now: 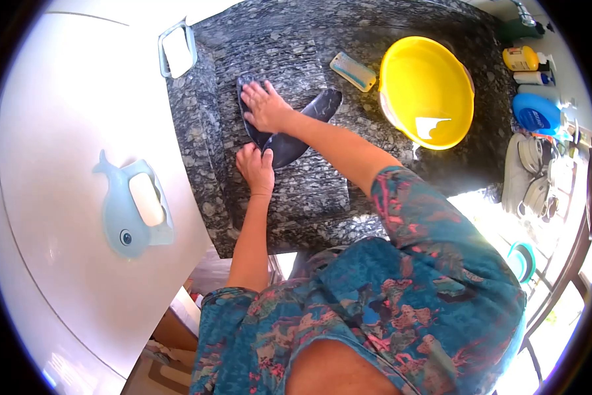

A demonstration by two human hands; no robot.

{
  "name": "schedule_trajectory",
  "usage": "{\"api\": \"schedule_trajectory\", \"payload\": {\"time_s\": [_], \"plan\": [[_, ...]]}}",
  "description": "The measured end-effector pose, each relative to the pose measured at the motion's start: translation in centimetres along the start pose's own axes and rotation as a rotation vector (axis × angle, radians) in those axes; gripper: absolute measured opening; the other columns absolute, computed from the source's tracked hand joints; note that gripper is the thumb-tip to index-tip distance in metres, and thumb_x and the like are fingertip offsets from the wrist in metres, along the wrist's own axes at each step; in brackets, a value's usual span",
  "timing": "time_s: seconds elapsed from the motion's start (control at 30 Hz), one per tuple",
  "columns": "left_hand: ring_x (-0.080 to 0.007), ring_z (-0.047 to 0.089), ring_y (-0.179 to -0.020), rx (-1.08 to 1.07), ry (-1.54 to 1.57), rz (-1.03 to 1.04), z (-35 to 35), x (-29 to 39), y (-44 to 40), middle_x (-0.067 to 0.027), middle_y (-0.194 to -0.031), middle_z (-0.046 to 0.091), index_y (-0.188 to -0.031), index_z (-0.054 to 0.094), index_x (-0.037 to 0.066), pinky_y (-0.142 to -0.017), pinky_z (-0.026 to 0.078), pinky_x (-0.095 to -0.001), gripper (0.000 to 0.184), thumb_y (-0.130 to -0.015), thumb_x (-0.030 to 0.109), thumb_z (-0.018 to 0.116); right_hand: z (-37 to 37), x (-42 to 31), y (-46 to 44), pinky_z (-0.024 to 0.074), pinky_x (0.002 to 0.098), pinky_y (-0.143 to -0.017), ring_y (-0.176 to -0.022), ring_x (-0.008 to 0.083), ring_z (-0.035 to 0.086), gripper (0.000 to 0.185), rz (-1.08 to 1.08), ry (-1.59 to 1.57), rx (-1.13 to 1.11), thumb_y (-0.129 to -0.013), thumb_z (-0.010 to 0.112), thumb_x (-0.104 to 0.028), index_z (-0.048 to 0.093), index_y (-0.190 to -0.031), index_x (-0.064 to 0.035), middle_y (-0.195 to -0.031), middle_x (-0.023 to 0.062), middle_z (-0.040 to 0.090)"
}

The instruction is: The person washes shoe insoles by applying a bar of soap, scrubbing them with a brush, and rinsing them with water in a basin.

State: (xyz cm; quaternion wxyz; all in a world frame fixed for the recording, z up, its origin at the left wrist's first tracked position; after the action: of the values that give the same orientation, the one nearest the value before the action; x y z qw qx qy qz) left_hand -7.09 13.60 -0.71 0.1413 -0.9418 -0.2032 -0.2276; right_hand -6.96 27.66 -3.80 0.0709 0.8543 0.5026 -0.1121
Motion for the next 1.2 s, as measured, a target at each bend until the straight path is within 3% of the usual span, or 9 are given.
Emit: {"api": "schedule_trajectory", "payload": {"time_s": [0.3, 0.53, 0.73, 0.77, 0.8, 1.0, 1.07, 1.13, 1.2], "plan": [[-0.0359, 0.047, -0.103, 0.026, 0.039, 0.026, 0.0, 0.3, -0.1, -0.0117, -0.105, 0.055, -0.081, 0.059, -0.001, -0.094, 0.036, -0.0485, 0.026, -0.082, 0.025, 0.065, 0.5, 2.7, -3.7, 0.0146, 0.0507, -0.117, -0.143, 0.0316, 0.024, 0.064, 0.125, 0.015, 0.077, -0.098, 0.037, -0.044, 0.036, -0.144, 0.0003, -0.153, 0.0163, 0.031], [-0.0357, 0.048, -0.104, -0.01, -0.002, 0.021, 0.3, 0.3, -0.1, -0.0119, -0.105, 0.057, -0.089, 0.061, -0.001, -0.097, 0.036, -0.0489, 0.026, -0.085, 0.025, 0.062, -3.1, -3.6, 8.9, 0.016, 0.0535, -0.115, -0.143, 0.0299, 0.026, 0.06, -0.19, -0.237, -0.133, -0.098, 0.04, -0.041, 0.038, -0.143, -0.001, -0.151, 0.0151, 0.033], [-0.0342, 0.049, -0.102, 0.023, 0.015, 0.014, -0.2, 0.9, -0.5, -0.0105, -0.103, 0.058, -0.087, 0.061, -0.001, -0.096, 0.036, -0.0479, 0.023, -0.085, 0.022, 0.061, -4.5, -1.4, 15.6, 0.0121, 0.0562, -0.116, -0.145, 0.0254, 0.022, 0.053, -0.098, -0.153, -0.07, -0.099, 0.043, -0.037, 0.036, -0.147, -0.0178, -0.155, 0.0063, 0.029], [-0.0342, 0.049, -0.1, 0.034, 0.016, 0.023, -0.3, 1.0, -0.5, -0.0106, -0.1, 0.058, -0.084, 0.06, -0.001, -0.095, 0.037, -0.0478, 0.023, -0.085, 0.022, 0.061, -4.3, -0.4, 15.1, 0.0119, 0.0588, -0.115, -0.145, 0.026, 0.022, 0.049, -0.077, -0.119, -0.025, -0.099, 0.043, -0.035, 0.036, -0.147, -0.0252, -0.155, 0.0048, 0.029], [-0.0343, 0.05, -0.099, 0.043, 0.01, 0.021, -0.4, 1.0, -0.3, -0.0106, -0.1, 0.058, -0.083, 0.06, -0.001, -0.094, 0.037, -0.0478, 0.023, -0.085, 0.022, 0.061, -5.0, 0.5, 14.0, 0.0119, 0.0593, -0.115, -0.144, 0.0288, 0.022, 0.047, -0.047, -0.066, -0.01, -0.1, 0.039, -0.036, 0.038, -0.146, -0.0262, -0.154, 0.0074, 0.031], [-0.0344, 0.051, -0.096, 0.122, 0.02, -0.035, -0.5, 0.5, -0.6, -0.0105, -0.095, 0.059, -0.079, 0.061, -0.002, -0.092, 0.039, -0.0479, 0.022, -0.082, 0.02, 0.064, -3.6, 2.1, 9.8, 0.0119, 0.0584, -0.115, -0.145, 0.0317, 0.019, 0.051, 0.16, -0.013, 0.04, -0.1, 0.037, -0.04, 0.035, -0.147, -0.0203, -0.154, 0.0125, 0.029], [-0.0336, 0.051, -0.096, 0.151, -0.008, -0.085, -0.7, -0.1, -0.4, -0.0103, -0.096, 0.059, -0.074, 0.062, 0.0, -0.089, 0.039, -0.0476, 0.022, -0.082, 0.02, 0.065, -3.6, 0.3, 10.9, 0.0117, 0.0572, -0.116, -0.146, 0.0318, 0.017, 0.055, 0.109, -0.073, 0.036, -0.099, 0.039, -0.04, 0.035, -0.147, -0.0143, -0.155, 0.0132, 0.027], [-0.033, 0.051, -0.097, 0.168, -0.053, -0.166, -1.7, 0.5, -0.4, -0.0099, -0.097, 0.059, -0.072, 0.062, 0.001, -0.088, 0.039, -0.0474, 0.021, -0.082, 0.02, 0.065, -4.1, -1.1, 12.9, 0.0121, 0.0571, -0.115, -0.145, 0.0328, 0.017, 0.056, 0.09, -0.123, 0.027, -0.098, 0.041, -0.04, 0.035, -0.147, -0.0139, -0.155, 0.0136, 0.026], [-0.0323, 0.054, -0.089, 0.193, -0.209, -0.223, -3.2, 2.3, -0.1, -0.0103, -0.089, 0.06, -0.073, 0.062, 0.0, -0.081, 0.042, -0.0435, 0.024, -0.084, 0.022, 0.064, -4.7, -1.5, 14.8, 0.0126, 0.0585, -0.115, -0.145, 0.0338, 0.018, 0.052, 0.046, -0.176, 0.018, -0.096, 0.047, -0.036, 0.04, -0.145, -0.0167, -0.155, 0.0144, 0.026]]}}
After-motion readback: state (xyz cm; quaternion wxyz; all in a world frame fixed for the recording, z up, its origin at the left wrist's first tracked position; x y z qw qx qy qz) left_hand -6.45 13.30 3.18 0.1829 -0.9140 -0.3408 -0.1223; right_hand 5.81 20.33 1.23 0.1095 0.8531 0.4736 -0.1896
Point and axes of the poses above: each hand's wrist, its own y-axis away from the middle knuckle, its own z-axis out of the palm, x = y × z, the point moved 9 cm from there along -y, towards the middle knuckle
